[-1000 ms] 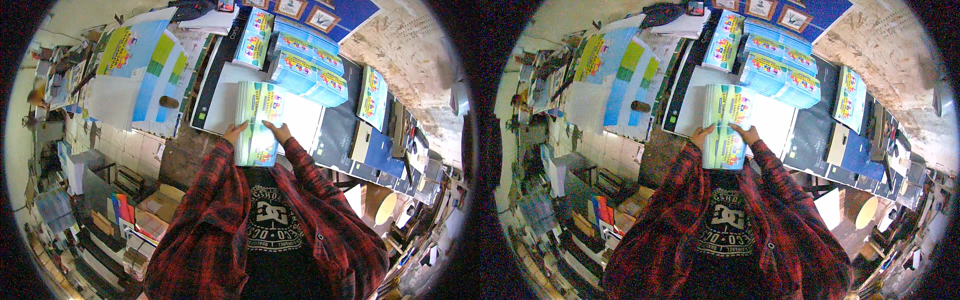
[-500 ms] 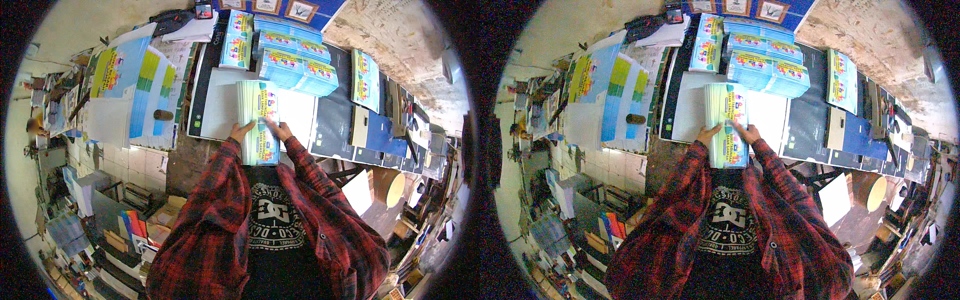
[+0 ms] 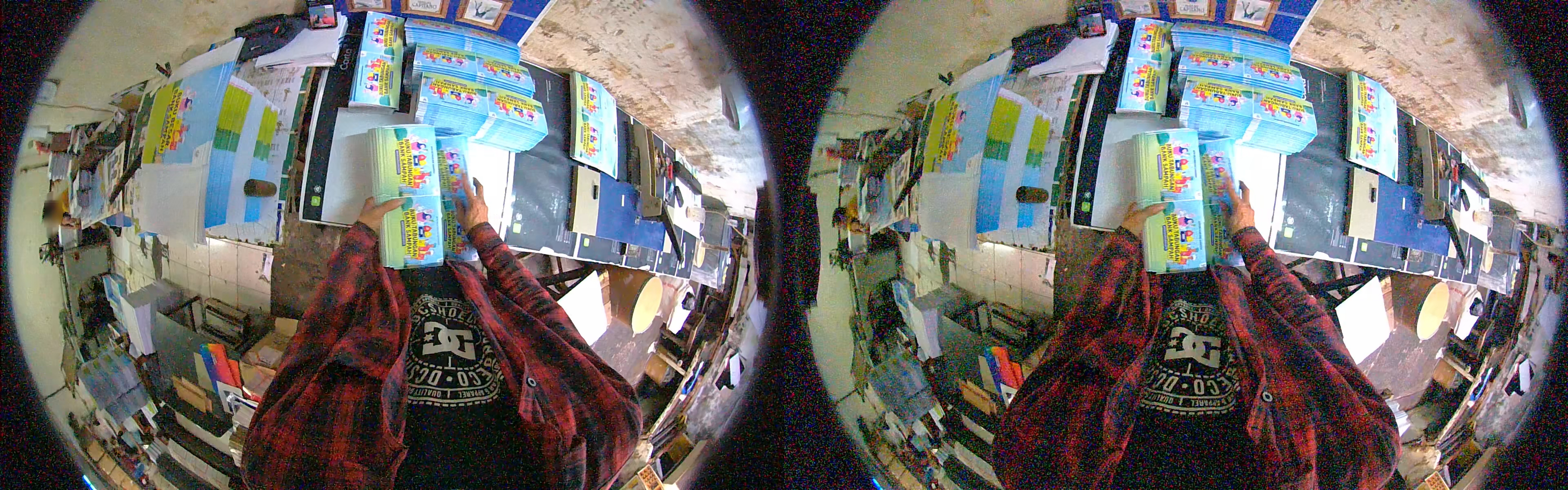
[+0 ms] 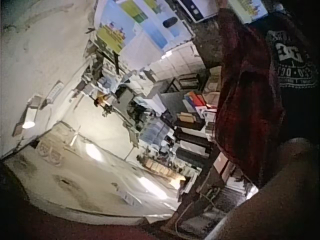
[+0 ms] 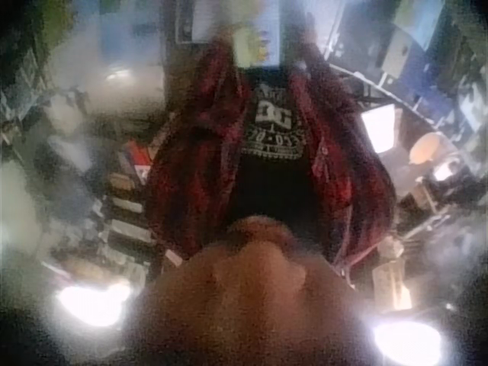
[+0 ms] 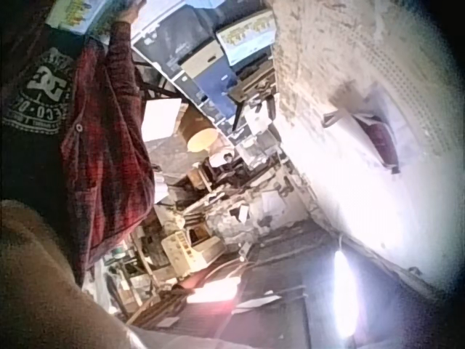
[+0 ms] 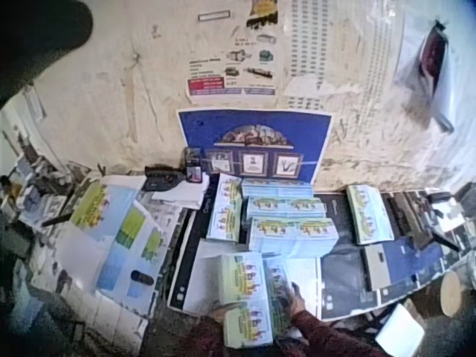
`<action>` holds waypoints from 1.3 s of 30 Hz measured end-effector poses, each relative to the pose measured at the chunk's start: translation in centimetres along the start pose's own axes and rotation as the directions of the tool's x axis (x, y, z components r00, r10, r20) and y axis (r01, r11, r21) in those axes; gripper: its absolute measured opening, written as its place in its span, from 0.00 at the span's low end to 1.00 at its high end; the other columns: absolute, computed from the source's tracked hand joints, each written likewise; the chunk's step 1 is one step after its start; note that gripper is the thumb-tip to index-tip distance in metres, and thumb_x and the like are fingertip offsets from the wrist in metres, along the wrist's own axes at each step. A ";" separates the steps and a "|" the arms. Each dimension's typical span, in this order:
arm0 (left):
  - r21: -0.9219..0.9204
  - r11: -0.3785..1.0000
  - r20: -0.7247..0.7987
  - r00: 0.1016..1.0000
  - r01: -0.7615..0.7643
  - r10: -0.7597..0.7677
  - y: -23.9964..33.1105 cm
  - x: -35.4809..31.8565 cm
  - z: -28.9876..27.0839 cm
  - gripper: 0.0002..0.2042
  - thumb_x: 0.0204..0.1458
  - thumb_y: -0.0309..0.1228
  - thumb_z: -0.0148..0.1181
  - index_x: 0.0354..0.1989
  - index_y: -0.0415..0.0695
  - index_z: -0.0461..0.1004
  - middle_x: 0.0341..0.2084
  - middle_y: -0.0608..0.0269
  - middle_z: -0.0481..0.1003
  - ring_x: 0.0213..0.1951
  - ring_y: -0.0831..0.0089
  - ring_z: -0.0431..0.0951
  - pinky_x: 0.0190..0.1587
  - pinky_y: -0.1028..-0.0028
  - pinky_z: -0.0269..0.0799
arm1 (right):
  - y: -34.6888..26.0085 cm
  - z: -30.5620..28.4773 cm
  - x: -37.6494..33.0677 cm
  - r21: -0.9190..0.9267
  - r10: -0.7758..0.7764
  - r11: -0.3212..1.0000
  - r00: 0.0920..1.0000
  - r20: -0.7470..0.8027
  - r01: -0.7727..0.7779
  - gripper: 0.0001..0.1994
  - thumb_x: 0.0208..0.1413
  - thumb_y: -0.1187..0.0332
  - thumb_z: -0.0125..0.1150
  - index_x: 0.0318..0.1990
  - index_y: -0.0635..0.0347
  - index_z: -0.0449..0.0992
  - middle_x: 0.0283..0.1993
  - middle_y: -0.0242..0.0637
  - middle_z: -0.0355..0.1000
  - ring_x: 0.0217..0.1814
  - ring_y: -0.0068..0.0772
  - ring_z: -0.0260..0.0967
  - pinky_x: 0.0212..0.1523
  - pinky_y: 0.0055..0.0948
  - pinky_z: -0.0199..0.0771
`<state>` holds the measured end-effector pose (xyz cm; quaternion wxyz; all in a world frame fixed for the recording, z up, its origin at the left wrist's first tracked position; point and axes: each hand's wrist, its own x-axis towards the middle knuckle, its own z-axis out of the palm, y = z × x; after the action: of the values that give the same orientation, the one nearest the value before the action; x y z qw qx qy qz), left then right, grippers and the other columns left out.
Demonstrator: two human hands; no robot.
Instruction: The person stacks and organizes a large pile of light blue books on a table. They repeatedly pick up stacks, align the edges, and place them into a neat pile. Another person is visible in the background working at a separate station.
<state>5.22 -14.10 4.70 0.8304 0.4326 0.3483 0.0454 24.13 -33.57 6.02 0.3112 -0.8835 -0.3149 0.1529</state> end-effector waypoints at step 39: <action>-0.165 0.986 -0.047 0.998 0.029 -0.037 -4.1 3.7 0.7 0.28 0.45 0.41 0.67 0.48 0.33 0.68 0.40 0.53 0.76 0.38 0.68 0.78 0.41 0.69 0.75 | 3.3 1.5 2.0 0.418 0.096 0.880 0.945 0.313 -0.227 0.57 0.40 0.36 0.63 0.65 0.74 0.44 0.59 0.65 0.59 0.62 0.54 0.59 0.60 0.43 0.61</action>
<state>7.48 -15.73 -0.11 0.8547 0.3558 0.3713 0.0710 26.40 -33.59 2.61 0.4441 -0.7802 -0.2367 0.3716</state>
